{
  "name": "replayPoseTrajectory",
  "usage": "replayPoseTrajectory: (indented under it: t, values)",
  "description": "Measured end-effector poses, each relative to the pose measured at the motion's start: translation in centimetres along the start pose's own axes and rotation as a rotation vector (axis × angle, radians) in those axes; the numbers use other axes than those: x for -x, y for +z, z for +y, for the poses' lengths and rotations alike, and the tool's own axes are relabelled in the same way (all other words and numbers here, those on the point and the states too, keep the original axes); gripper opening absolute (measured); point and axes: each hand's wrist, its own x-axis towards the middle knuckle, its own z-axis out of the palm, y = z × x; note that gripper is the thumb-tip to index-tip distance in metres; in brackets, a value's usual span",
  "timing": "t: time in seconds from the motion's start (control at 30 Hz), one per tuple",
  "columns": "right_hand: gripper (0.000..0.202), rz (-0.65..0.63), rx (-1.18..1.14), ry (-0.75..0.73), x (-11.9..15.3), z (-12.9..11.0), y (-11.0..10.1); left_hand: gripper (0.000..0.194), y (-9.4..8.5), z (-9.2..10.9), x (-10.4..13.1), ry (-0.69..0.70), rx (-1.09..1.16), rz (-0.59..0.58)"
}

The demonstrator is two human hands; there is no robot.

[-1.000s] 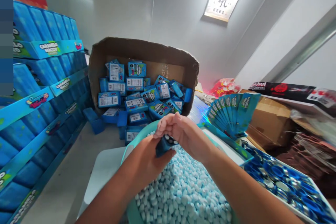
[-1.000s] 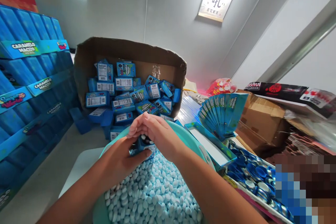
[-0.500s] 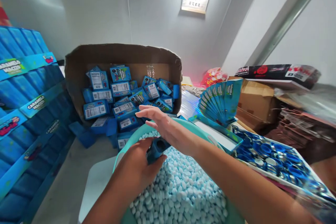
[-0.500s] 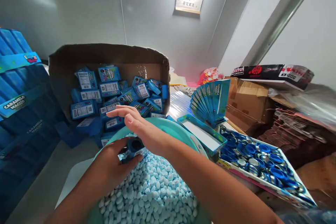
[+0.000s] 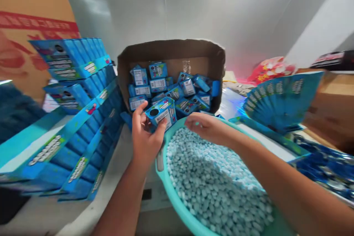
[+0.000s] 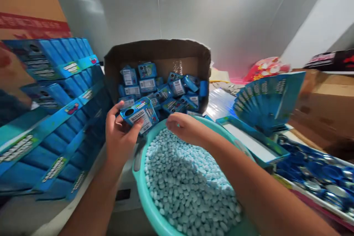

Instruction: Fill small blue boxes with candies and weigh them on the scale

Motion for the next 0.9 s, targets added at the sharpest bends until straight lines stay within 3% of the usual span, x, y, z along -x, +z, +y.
replayPoseTrajectory:
  t: [0.07, 0.13, 0.2, 0.33, 0.5, 0.63, 0.73, 0.9]
  values:
    - [0.024, -0.186, 0.151, 0.019, 0.6, -0.3, 1.4, 0.057, -2.8, 0.0, -0.8, 0.056, -0.175, -0.010]
    - [0.039, -0.248, 0.257, 0.047, 1.2, -1.0, 2.6, 0.052, -5.4, -0.1, -1.2, 0.068, -0.282, -0.081]
    - [0.045, -0.278, 0.322, 0.060, 1.5, -1.7, 3.4, 0.051, -7.6, -0.7, -1.4, 0.014, -0.243, -0.153]
    - [0.040, -0.373, 0.353, 0.121, 1.1, -1.9, 3.5, 0.048, -10.3, -2.2, -1.2, -0.102, -0.183, -0.166]
    - [0.020, -0.377, 0.331, 0.055, 0.9, -1.4, 3.1, 0.050, -11.6, -2.1, -1.4, -0.213, -0.329, -0.334]
    - [0.014, -0.394, 0.326, 0.030, 0.9, -1.3, 3.0, 0.045, -11.6, -2.6, -1.6, -0.352, -0.369, -0.552]
    - [0.014, -0.415, 0.339, 0.023, 0.8, -1.1, 2.9, 0.044, -11.7, -3.5, -1.7, -0.375, -0.413, -0.695]
    - [0.016, -0.450, 0.361, 0.031, 0.7, -0.9, 2.9, 0.059, -12.2, -3.9, -1.8, -0.468, -0.281, -0.777]
